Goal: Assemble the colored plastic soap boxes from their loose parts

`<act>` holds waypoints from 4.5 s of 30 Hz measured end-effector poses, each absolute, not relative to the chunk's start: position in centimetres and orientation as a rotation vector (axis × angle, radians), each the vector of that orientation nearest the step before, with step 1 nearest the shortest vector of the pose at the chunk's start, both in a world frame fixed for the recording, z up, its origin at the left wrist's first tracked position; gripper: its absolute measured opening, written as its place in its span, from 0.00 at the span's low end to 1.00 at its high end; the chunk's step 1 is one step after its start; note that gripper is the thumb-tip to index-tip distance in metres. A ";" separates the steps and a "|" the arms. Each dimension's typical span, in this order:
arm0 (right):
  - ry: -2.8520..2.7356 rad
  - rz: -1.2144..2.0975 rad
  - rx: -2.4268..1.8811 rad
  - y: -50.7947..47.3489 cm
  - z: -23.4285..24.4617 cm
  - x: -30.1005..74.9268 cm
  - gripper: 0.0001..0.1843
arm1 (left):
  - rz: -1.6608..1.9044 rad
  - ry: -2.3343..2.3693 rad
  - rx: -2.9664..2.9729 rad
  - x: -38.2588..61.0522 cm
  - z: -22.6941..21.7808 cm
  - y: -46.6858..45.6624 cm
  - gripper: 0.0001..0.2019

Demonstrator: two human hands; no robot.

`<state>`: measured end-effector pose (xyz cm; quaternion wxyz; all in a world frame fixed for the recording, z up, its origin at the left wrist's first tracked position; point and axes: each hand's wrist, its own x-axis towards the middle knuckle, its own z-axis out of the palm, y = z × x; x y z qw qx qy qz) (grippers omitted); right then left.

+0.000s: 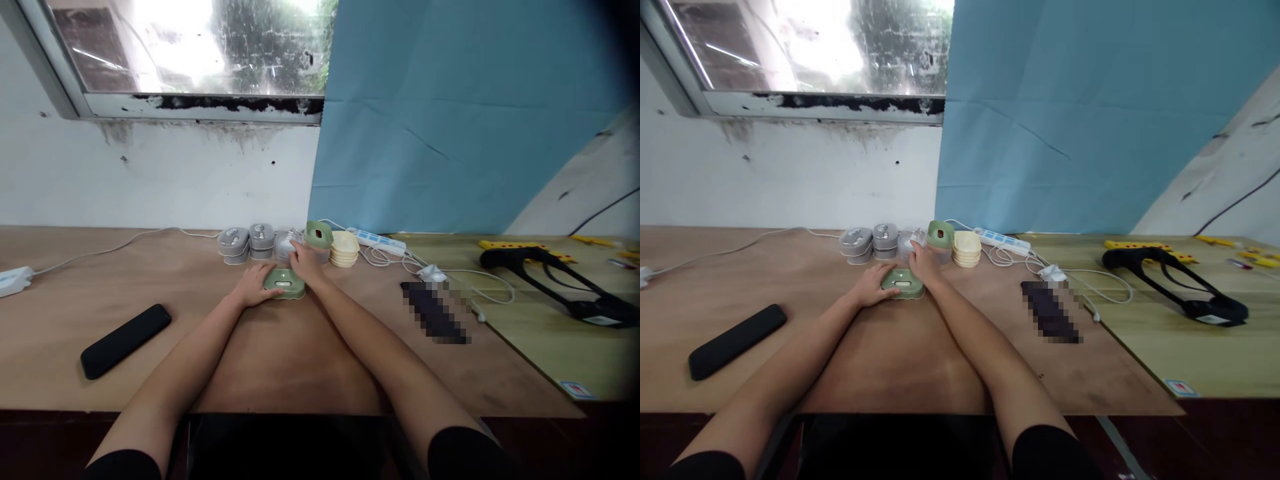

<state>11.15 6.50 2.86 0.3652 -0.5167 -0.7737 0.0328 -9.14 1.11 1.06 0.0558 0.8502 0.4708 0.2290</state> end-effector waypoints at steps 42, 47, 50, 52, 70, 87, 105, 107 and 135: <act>-2.020 0.103 -1.020 -0.3 0.8 14.7 0.21 | 1.294 1.360 2.452 -9.1 0.6 0.5 0.42; -1.957 0.130 -1.090 -0.2 1.0 14.9 0.18 | 1.430 1.359 2.484 -9.1 0.7 0.6 0.27; -1.938 0.127 -1.086 -0.4 1.1 15.0 0.17 | 1.517 1.251 2.519 -9.2 0.8 0.7 0.20; -1.927 0.128 -1.076 -0.3 1.1 14.9 0.17 | 1.555 1.220 2.526 -9.2 0.8 0.8 0.18; -2.025 0.370 -1.131 -0.2 1.6 15.1 0.56 | 1.382 1.401 2.301 -9.6 1.0 0.9 0.28; -2.116 0.192 -1.420 0.6 1.3 15.5 0.28 | 0.977 1.575 2.453 -9.8 1.8 0.7 0.29; -2.205 0.392 -1.378 1.0 1.3 15.8 0.29 | 0.673 1.753 2.396 -9.5 1.7 1.1 0.23; -2.194 0.420 -1.377 1.0 1.4 15.7 0.30 | 0.654 1.771 2.388 -9.4 1.7 1.0 0.23; -2.217 0.540 -1.274 1.0 1.8 16.2 0.33 | 0.756 1.825 2.300 -9.4 1.7 1.2 0.25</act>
